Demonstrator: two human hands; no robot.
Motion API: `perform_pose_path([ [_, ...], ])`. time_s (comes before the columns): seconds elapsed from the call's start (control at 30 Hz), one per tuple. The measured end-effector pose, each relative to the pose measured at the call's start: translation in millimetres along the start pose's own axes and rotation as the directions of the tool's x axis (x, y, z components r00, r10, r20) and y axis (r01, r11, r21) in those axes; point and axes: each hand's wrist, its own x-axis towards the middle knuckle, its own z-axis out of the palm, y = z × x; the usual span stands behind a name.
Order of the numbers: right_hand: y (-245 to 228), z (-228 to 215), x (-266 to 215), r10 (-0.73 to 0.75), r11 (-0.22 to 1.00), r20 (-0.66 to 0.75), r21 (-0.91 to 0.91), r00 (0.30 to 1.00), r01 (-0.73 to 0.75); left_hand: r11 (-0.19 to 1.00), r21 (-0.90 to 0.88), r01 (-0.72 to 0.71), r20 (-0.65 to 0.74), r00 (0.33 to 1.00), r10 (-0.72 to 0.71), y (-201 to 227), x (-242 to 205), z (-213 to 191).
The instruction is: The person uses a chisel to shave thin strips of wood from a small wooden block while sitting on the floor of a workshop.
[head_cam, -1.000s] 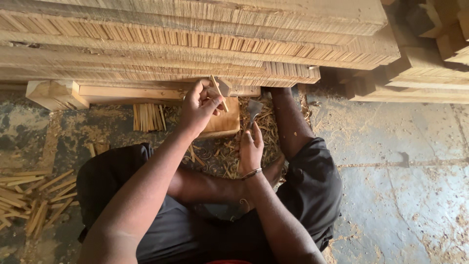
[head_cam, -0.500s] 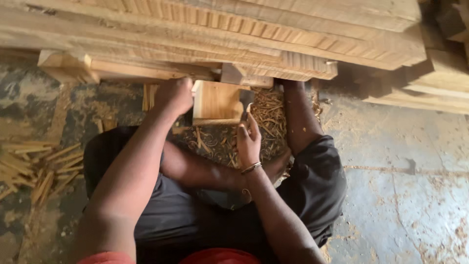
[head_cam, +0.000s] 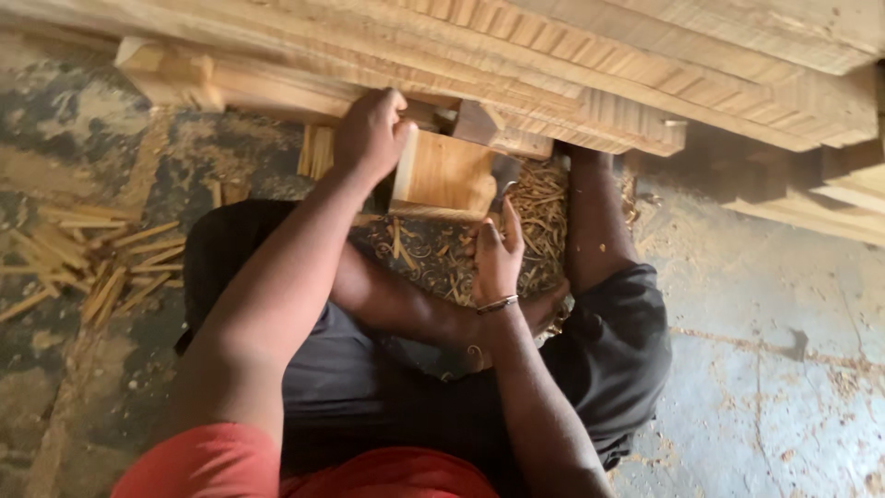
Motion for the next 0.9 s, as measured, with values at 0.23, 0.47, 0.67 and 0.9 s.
perform_pose_path([
  [0.23,-2.8,1.5,4.2,0.056,0.997,-0.025,-0.058,0.998,-0.057,0.922,0.213,-0.322,0.163,0.943,0.292,52.2,-47.7,30.7],
  [0.47,-17.8,9.8,4.7,0.113,0.982,-0.019,-0.149,0.993,-0.115,0.850,0.456,-0.265,0.099,0.964,0.248,19.5,-53.5,85.3],
  [0.67,-33.2,5.1,6.4,0.165,0.973,0.015,-0.167,0.986,-0.160,0.885,0.374,-0.277,0.183,0.958,0.222,32.7,-71.3,61.9],
  [0.9,-44.5,-13.9,-14.7,0.077,0.981,0.080,-0.185,0.994,-0.061,0.927,0.256,-0.275,0.159,0.957,0.241,61.7,-83.1,19.3],
])
